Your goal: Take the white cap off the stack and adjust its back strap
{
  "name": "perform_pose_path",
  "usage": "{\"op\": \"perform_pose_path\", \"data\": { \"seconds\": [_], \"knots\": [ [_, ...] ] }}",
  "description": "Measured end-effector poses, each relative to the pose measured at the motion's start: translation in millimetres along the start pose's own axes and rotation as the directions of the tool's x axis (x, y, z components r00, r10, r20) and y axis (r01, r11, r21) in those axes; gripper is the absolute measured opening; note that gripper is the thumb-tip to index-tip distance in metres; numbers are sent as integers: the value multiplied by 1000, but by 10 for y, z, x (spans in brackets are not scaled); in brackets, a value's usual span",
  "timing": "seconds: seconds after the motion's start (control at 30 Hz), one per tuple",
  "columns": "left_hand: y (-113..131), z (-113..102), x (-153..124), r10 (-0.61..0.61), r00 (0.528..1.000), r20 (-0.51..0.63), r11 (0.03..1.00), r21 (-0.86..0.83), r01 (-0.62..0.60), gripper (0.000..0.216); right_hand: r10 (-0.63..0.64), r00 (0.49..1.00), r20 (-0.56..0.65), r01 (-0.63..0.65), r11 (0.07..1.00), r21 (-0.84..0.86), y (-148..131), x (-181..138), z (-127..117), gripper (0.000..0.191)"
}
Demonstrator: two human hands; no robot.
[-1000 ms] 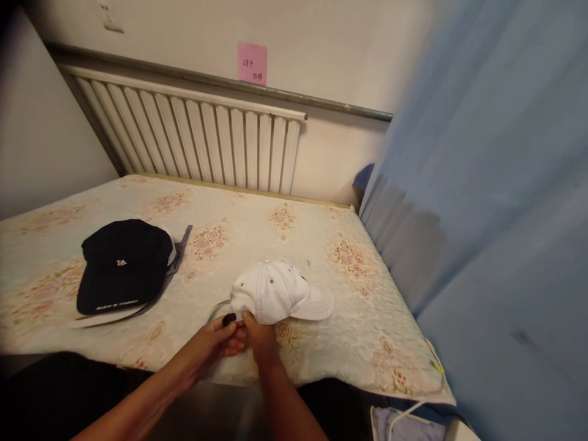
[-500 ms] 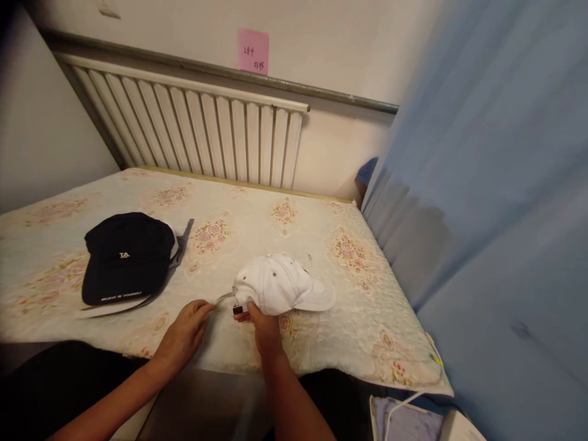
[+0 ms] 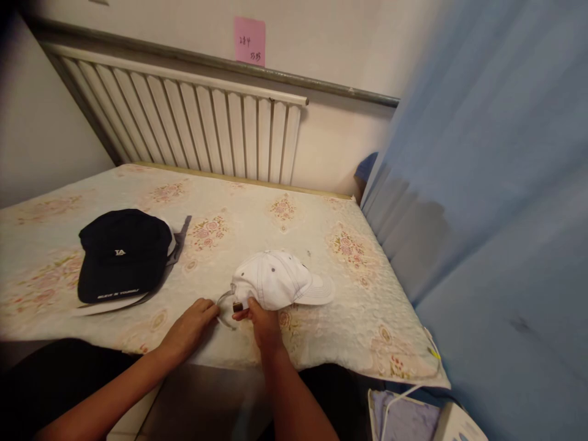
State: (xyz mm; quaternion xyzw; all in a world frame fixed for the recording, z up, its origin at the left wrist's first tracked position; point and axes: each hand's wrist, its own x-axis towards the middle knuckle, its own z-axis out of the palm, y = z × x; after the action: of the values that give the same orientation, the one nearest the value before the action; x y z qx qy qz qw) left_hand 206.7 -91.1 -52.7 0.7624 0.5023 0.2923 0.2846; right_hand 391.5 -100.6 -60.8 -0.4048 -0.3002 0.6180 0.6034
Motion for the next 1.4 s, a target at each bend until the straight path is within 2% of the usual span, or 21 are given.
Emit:
{"op": "perform_pose_path", "data": {
  "seconds": [0.13,0.2,0.3,0.47,0.53,0.67,0.77,0.9,1.2,1.4],
  "knots": [
    [134,-4,-36,143,985,99,965,209,-161,16,-13,1000,20,11,996,88,35,40,-3,18],
    [216,-12,-58,189,976,105,949,237,-209,17,-13,999,35,9,991,131,44,58,-4,23],
    [313,-20,-80,224,970,92,955,177,-237,17,-10,999,49,2,987,159,30,65,-4,27],
    [305,32,-85,272,959,76,962,-18,-272,19,-22,996,84,10,989,146,-11,60,-14,21],
    [296,55,-80,232,969,87,971,-79,-226,18,-34,993,113,16,988,153,-14,66,-27,18],
    [366,50,-57,45,994,97,985,-171,-28,16,-47,989,142,24,987,159,-11,74,-57,15],
    [437,23,-26,-77,993,88,960,-263,98,19,-50,990,134,32,991,130,-11,72,-70,18],
    [482,24,24,-176,983,51,923,-340,183,25,-49,991,124,35,993,111,-6,73,-76,19],
    [542,145,172,-209,977,46,896,-392,210,24,-67,990,121,48,988,150,0,85,-75,22],
    [583,132,212,-202,973,115,830,-508,232,21,-49,991,122,29,986,161,-36,83,-73,22]
  ]
}}
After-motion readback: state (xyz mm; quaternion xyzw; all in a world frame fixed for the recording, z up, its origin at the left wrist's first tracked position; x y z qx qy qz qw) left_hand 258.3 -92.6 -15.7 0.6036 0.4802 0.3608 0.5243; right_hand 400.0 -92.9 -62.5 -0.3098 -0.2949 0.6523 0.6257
